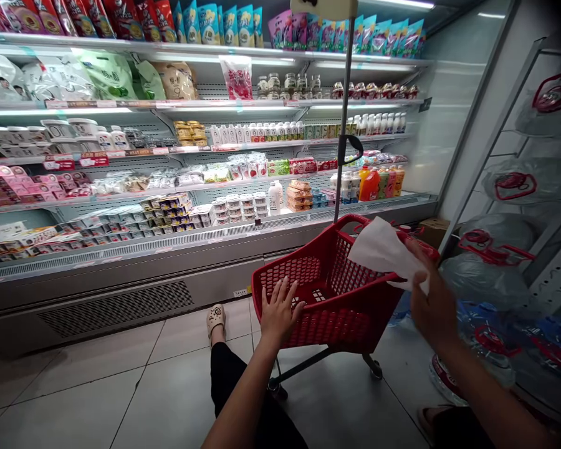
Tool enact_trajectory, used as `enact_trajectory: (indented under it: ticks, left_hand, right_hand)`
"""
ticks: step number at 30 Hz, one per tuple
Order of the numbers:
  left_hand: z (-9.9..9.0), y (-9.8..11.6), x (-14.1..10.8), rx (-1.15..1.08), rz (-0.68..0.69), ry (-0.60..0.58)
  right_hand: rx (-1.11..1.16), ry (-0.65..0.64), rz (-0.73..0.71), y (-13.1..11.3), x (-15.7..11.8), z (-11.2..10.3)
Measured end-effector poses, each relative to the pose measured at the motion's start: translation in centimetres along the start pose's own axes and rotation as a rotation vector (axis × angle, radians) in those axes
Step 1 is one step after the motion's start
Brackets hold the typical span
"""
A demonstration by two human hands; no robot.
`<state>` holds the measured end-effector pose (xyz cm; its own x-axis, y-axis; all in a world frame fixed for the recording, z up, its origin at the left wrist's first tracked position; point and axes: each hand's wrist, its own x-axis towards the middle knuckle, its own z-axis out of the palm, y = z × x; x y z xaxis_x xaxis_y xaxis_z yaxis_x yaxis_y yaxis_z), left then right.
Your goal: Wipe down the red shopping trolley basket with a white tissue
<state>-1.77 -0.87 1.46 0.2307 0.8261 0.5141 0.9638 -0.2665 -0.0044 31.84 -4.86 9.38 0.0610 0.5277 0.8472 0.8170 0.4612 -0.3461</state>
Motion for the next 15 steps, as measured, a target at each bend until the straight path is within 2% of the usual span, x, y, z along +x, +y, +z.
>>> enact_trajectory:
  ticks: [2,5,6,8,11,15]
  left_hand:
    - [0.0,0.3,-0.1,-0.009,0.008,-0.004]
    - [0.2,0.6,-0.2,-0.022,0.018,-0.007]
    - [0.3,0.6,-0.3,-0.023,0.022,-0.005]
    - [0.4,0.6,-0.3,-0.019,0.031,0.005]
    - [0.6,0.5,-0.3,-0.012,0.037,0.02]
    - [0.7,0.5,-0.3,-0.016,0.027,0.016]
  right_hand:
    - [0.007,-0.096,-0.114,-1.3,-1.3,2.2]
    - [-0.046,-0.415,-0.413,-2.7,-5.1,6.8]
    - [-0.077,-0.467,-0.464,-3.1,-6.4,8.1]
    - [-0.126,-0.527,-0.478,-3.5,-8.4,9.8]
    - [-0.13,-0.58,-0.453,-3.5,-9.3,10.3]
    - [-0.128,-0.563,-0.469,-2.3,-8.0,10.2]
